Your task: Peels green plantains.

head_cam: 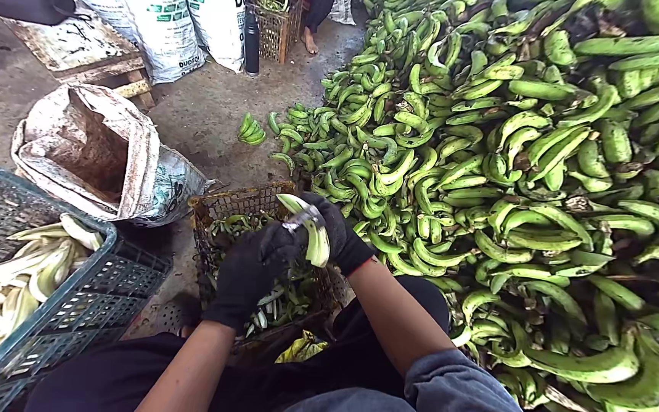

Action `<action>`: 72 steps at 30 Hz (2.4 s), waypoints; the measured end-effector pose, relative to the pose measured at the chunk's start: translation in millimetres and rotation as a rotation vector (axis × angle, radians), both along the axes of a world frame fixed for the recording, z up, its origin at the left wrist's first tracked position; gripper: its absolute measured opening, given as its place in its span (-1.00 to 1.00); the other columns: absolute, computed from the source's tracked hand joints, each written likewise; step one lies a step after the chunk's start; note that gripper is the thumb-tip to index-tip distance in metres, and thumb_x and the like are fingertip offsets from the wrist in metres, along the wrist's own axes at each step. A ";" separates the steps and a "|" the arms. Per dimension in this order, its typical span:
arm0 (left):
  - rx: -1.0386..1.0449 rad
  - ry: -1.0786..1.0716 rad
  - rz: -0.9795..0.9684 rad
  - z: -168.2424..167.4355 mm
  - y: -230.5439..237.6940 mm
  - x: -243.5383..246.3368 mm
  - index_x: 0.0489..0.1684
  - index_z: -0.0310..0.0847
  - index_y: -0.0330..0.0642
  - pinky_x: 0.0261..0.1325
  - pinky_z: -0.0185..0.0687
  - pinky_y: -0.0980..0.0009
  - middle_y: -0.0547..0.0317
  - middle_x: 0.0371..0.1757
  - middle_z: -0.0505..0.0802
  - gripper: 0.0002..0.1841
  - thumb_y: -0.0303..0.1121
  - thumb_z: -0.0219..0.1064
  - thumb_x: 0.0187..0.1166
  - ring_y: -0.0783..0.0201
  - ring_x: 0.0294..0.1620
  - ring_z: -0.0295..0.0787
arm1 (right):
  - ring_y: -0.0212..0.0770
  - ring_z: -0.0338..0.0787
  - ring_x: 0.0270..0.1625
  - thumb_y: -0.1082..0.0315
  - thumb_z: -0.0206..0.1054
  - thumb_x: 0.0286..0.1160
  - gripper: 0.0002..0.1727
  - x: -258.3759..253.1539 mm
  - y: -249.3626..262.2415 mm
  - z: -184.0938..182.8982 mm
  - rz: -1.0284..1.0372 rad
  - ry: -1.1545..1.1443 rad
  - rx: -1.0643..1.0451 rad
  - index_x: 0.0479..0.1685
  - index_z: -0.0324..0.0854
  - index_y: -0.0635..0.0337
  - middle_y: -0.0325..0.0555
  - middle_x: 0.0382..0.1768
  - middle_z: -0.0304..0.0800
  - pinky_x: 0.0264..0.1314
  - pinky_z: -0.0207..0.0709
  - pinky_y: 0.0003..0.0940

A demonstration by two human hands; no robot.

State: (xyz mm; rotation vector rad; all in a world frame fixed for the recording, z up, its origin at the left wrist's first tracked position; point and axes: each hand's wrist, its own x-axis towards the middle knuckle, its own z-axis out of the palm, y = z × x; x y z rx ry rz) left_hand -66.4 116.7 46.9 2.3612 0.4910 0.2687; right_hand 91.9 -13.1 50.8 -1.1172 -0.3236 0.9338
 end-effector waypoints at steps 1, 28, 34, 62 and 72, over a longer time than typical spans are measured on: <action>-0.037 0.019 0.069 1.0 7.3 3.3 0.65 0.50 0.09 0.24 0.63 -0.27 -0.15 0.27 0.79 -0.39 0.12 0.25 0.65 -0.15 0.21 0.78 | -0.43 0.67 -0.46 0.02 -0.06 0.82 -0.63 -5.1 0.4 -0.7 0.015 -0.036 -0.016 0.06 0.62 -0.05 -0.27 -0.37 0.71 -0.44 0.63 -0.48; -0.970 -1.156 0.489 42.1 161.4 -85.2 0.19 0.50 0.14 -0.29 0.76 0.42 0.41 -0.43 0.71 -0.43 0.17 -0.44 0.86 0.44 -0.48 0.68 | -0.02 0.51 0.59 0.18 -0.09 0.86 -0.48 8.5 266.0 127.5 -0.042 -0.777 0.072 0.68 0.35 0.17 0.10 0.62 0.41 0.44 0.58 0.03; -1.042 -0.848 0.210 13.2 143.0 -82.4 -0.17 0.57 -0.28 -0.27 0.77 0.49 0.12 -0.39 0.81 -0.69 -0.41 -0.12 0.78 0.38 -0.42 0.78 | -0.16 0.72 0.32 0.13 0.00 0.82 -0.53 92.4 41.5 105.1 -0.227 -0.830 -0.283 0.57 0.47 0.08 -0.04 0.41 0.62 0.21 0.71 -0.16; -1.073 -0.040 0.201 -54.4 -39.3 77.1 0.34 0.54 0.16 -0.19 0.87 0.30 0.38 -0.35 0.88 -0.57 -0.04 -0.26 0.90 0.38 -0.37 0.85 | 0.28 0.61 0.47 -0.43 0.33 0.33 -0.01 251.6 -209.0 -223.8 -0.671 -0.124 -1.444 0.62 0.41 0.15 0.26 0.52 0.52 0.38 0.53 0.31; -0.955 0.016 0.161 -56.8 -55.6 67.8 0.45 0.49 0.06 -0.22 0.80 0.42 0.43 -0.39 0.82 -0.54 -0.03 -0.24 0.89 0.44 -0.40 0.79 | 0.30 0.76 0.20 0.04 0.21 0.72 -0.53 189.8 -242.9 -223.1 -0.589 -0.388 -1.206 0.29 0.64 0.25 0.34 0.16 0.74 0.23 0.60 0.31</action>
